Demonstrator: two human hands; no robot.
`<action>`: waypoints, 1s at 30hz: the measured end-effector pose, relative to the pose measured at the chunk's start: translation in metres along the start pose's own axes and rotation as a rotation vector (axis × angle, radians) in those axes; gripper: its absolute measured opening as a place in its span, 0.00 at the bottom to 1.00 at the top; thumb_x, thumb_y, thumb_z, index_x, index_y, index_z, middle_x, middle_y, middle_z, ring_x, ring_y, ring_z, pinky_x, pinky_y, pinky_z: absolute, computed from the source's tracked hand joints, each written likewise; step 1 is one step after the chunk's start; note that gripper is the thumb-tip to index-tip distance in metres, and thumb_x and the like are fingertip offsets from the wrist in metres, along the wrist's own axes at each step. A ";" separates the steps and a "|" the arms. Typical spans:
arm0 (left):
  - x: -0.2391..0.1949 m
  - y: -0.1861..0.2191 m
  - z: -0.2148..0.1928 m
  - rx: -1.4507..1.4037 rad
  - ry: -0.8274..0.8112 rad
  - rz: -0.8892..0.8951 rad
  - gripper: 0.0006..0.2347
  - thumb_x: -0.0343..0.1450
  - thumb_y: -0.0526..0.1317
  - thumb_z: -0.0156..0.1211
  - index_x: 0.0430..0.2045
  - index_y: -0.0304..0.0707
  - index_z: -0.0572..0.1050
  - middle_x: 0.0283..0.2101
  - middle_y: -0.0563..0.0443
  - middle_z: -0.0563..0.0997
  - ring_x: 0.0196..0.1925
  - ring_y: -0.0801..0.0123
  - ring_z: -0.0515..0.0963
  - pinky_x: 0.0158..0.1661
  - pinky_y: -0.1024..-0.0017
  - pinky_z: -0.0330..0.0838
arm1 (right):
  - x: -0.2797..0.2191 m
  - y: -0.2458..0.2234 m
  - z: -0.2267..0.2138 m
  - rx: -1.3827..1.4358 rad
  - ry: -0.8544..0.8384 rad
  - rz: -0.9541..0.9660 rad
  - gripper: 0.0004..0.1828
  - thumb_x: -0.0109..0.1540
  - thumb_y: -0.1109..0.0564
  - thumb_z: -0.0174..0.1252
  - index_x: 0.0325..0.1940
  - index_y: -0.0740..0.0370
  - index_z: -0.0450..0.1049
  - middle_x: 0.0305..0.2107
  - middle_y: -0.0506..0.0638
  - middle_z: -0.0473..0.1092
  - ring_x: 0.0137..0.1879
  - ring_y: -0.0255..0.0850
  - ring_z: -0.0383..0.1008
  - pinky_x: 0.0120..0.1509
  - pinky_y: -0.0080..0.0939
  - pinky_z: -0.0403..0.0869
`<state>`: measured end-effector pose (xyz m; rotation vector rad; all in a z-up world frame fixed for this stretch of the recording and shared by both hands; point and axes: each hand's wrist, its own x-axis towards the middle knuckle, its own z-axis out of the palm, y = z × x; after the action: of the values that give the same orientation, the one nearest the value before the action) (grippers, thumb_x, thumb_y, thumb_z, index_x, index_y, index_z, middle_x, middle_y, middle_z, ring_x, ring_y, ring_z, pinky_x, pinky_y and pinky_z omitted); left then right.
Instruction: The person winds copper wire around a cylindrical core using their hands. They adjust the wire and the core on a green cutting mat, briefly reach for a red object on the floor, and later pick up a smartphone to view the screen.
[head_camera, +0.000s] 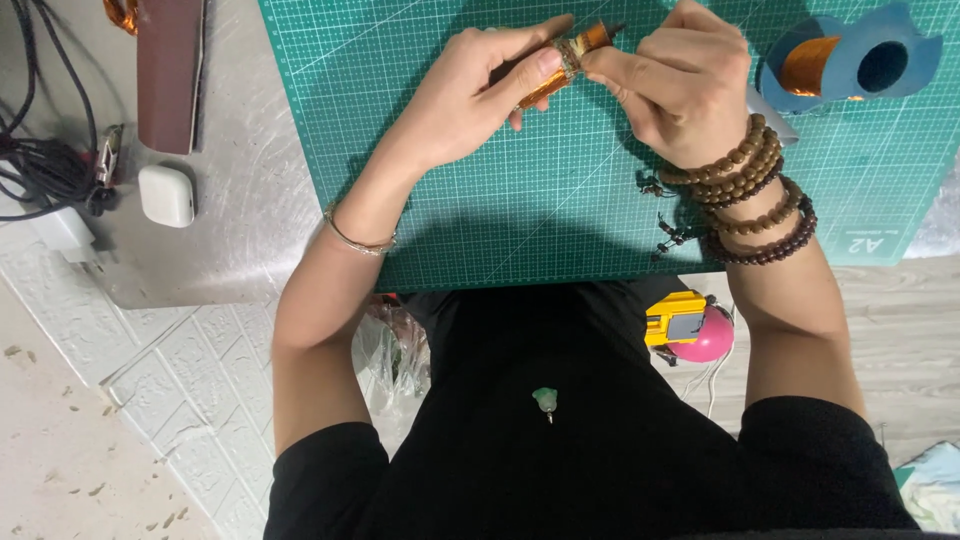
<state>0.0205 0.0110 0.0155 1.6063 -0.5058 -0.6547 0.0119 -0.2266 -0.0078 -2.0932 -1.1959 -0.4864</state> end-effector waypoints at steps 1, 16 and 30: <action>0.000 0.001 0.000 -0.002 -0.003 0.000 0.17 0.76 0.43 0.43 0.56 0.31 0.63 0.26 0.52 0.75 0.28 0.77 0.76 0.26 0.83 0.74 | 0.000 -0.001 0.000 -0.001 0.000 0.009 0.09 0.69 0.64 0.56 0.41 0.72 0.81 0.15 0.50 0.61 0.20 0.40 0.54 0.31 0.40 0.54; -0.001 -0.001 0.001 0.048 0.024 0.045 0.17 0.77 0.43 0.42 0.56 0.30 0.64 0.25 0.53 0.73 0.24 0.77 0.74 0.26 0.81 0.74 | 0.004 -0.005 -0.002 -0.200 -0.053 -0.037 0.07 0.69 0.63 0.58 0.38 0.67 0.78 0.16 0.47 0.59 0.21 0.39 0.54 0.34 0.37 0.58; -0.001 0.000 0.002 0.077 0.029 0.061 0.16 0.77 0.43 0.42 0.56 0.34 0.63 0.25 0.54 0.73 0.26 0.77 0.75 0.26 0.81 0.77 | 0.003 -0.004 0.000 0.041 -0.016 0.087 0.11 0.70 0.63 0.58 0.38 0.75 0.81 0.17 0.51 0.59 0.22 0.43 0.57 0.29 0.41 0.55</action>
<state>0.0184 0.0100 0.0155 1.6639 -0.5623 -0.5722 0.0095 -0.2233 -0.0047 -2.1074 -1.1094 -0.4031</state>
